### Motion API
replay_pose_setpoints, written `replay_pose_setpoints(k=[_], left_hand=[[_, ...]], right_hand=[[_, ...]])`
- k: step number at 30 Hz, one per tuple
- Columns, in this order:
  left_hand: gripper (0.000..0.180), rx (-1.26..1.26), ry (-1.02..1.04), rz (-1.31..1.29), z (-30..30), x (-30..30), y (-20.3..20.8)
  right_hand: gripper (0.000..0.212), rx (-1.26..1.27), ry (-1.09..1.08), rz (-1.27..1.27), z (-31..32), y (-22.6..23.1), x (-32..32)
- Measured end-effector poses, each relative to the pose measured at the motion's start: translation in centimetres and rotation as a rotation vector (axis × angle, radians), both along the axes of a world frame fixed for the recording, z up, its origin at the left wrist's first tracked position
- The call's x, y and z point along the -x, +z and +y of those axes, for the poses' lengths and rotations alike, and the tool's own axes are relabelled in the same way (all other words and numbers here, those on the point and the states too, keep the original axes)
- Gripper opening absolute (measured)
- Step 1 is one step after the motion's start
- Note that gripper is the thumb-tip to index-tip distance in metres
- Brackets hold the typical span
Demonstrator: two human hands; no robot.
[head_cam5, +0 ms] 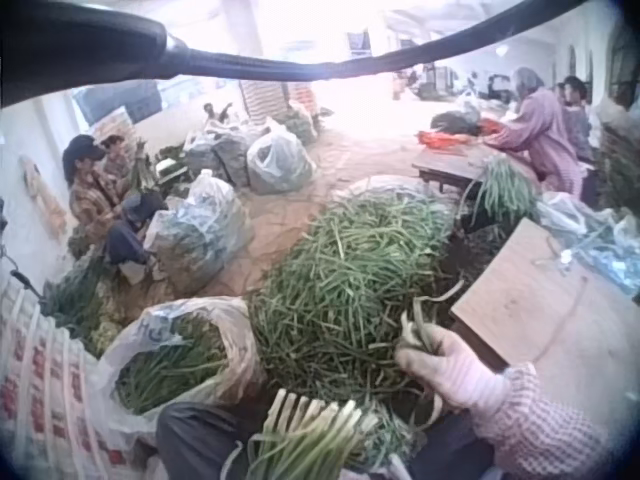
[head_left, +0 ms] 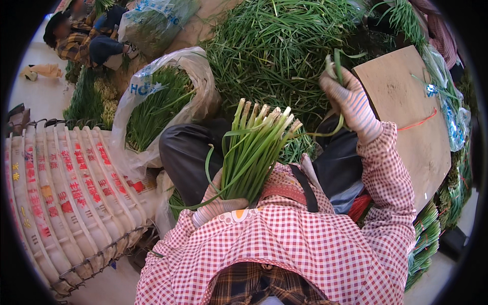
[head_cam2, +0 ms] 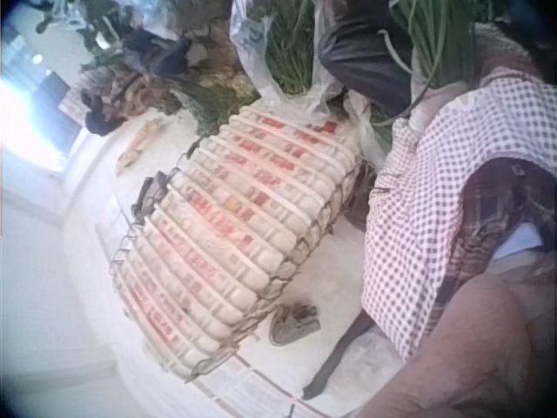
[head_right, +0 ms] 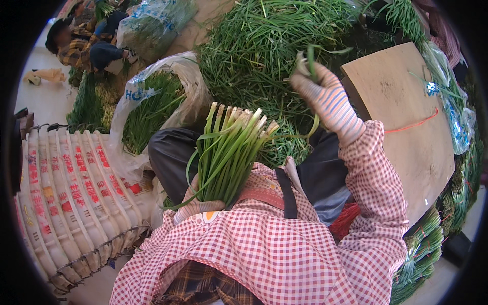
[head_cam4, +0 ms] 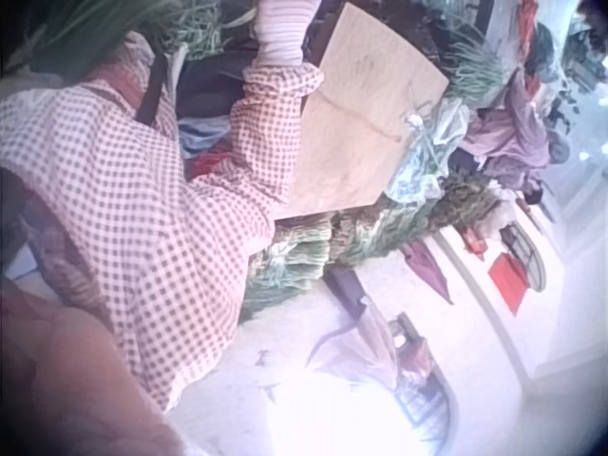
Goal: The person sorts a bundle of green chives by hand to remove debris, aligns the ends on a wooden board, and secures the bundle with a red tie.
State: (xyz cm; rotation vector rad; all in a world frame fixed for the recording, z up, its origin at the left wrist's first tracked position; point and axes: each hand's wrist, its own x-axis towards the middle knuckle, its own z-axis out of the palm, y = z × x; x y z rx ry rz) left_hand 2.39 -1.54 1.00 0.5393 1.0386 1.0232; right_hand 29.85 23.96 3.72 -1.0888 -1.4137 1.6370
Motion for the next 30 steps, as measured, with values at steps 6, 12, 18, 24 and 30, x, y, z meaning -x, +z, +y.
replay_pose_setpoints(k=[6, 12, 18, 24, 30], left_hand=[[0.097, 0.059, 0.006, 0.131, 0.6, -0.6, -0.3], [0.099, 0.118, 0.026, 0.338, 0.1, -1.0, -1.0], [0.095, 0.073, -0.09, 0.45, 1.8, -0.8, 0.5], [0.084, 0.174, 0.033, 0.244, 1.3, -1.1, -3.7], [0.083, 0.046, -0.01, 0.259, 0.4, -0.2, -3.9]], right_hand=[[0.043, -0.546, 0.511, -0.754, -3.4, 4.4, 5.4], [0.05, -0.86, 0.594, -0.977, -3.7, 2.1, 7.0], [0.024, -0.3, 0.54, -0.516, -3.0, -2.5, 6.1], [0.018, -0.344, -0.101, -0.273, 2.4, -7.0, 4.4], [0.031, -0.503, 0.361, -0.292, 2.2, -2.2, 3.2]])
